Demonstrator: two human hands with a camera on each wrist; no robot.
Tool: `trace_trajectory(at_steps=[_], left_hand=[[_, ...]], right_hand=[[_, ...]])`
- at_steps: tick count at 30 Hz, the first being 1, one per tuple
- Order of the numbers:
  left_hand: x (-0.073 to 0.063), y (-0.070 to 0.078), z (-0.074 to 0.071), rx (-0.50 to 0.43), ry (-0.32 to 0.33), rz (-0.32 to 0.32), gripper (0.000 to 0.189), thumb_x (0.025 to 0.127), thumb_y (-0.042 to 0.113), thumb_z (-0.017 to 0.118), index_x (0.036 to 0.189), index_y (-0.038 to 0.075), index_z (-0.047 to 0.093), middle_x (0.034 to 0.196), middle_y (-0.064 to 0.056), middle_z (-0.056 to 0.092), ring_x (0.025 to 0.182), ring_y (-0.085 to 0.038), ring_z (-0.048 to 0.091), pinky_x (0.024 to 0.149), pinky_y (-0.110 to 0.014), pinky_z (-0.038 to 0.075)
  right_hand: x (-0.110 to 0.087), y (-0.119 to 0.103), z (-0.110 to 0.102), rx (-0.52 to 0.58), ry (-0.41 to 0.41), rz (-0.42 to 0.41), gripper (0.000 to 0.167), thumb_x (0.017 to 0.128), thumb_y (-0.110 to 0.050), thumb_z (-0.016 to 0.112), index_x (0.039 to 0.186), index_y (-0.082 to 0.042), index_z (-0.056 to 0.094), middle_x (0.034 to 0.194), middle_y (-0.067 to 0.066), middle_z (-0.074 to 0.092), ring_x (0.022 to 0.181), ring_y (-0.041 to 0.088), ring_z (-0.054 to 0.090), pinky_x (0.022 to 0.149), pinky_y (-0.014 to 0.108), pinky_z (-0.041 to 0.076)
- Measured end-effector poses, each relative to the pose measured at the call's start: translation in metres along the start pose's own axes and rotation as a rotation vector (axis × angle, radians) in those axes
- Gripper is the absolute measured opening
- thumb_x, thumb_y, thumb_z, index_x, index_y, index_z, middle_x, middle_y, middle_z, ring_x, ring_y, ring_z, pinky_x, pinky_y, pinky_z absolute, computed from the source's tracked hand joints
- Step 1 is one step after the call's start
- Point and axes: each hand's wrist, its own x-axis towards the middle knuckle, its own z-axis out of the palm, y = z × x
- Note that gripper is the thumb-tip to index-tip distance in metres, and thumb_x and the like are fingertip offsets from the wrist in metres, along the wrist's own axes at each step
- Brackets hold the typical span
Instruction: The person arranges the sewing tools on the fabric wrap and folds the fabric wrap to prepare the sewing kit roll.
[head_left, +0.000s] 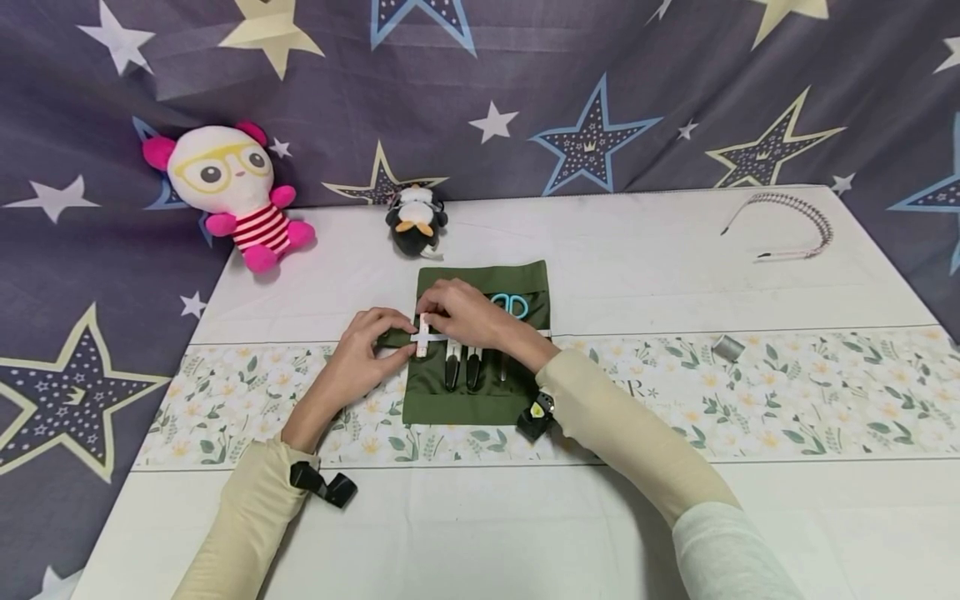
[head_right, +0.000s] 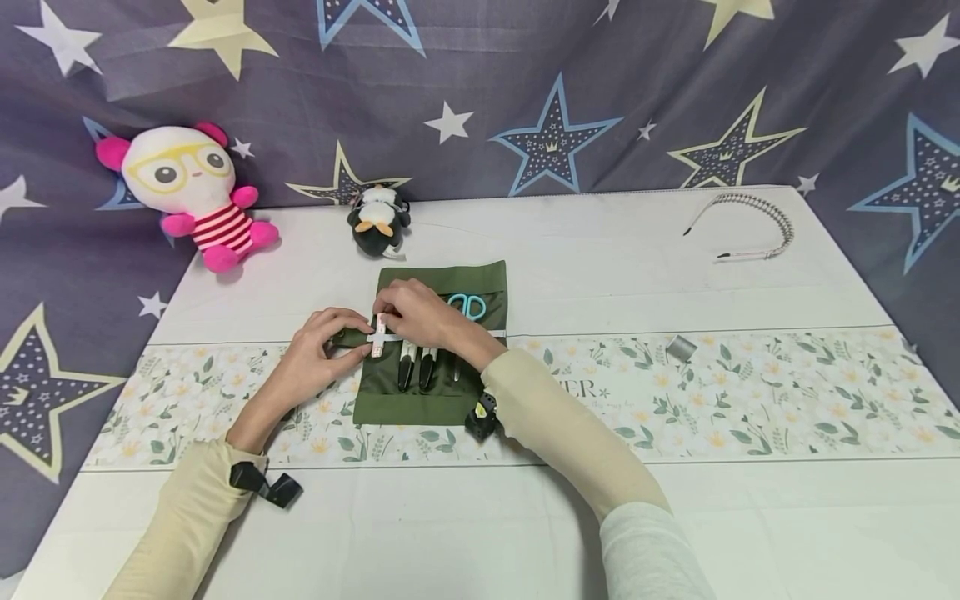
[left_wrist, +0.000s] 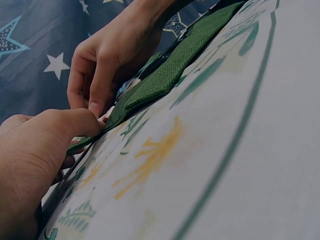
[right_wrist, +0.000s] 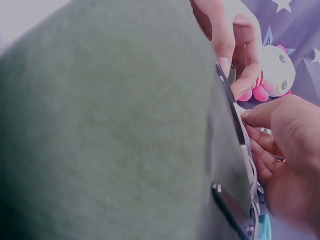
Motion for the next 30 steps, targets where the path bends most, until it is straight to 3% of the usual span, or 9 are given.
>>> trace_trajectory(at_steps=[22, 30], left_hand=[[-0.0009, 0.0017, -0.0002, 0.017, -0.022, -0.02, 0.022, 0.096, 0.019, 0.077, 0.116, 0.013, 0.072, 0.131, -0.008, 0.06, 0.123, -0.032, 0.048, 0.101, -0.056, 0.038], [-0.0012, 0.002, -0.0009, 0.012, -0.017, -0.008, 0.02, 0.096, 0.017, 0.077, 0.115, 0.013, 0.072, 0.13, -0.008, 0.061, 0.122, -0.031, 0.049, 0.1, -0.055, 0.038]], right_hand=[[-0.0021, 0.0002, 0.0003, -0.029, 0.012, -0.007, 0.02, 0.106, -0.009, 0.06, 0.12, -0.003, 0.073, 0.116, 0.009, 0.068, 0.106, 0.022, 0.059, 0.101, 0.038, 0.042], [-0.0057, 0.0009, -0.0067, 0.003, 0.015, 0.03, 0.023, 0.106, -0.011, 0.061, 0.125, -0.003, 0.071, 0.118, 0.01, 0.066, 0.106, 0.022, 0.059, 0.091, 0.035, 0.048]])
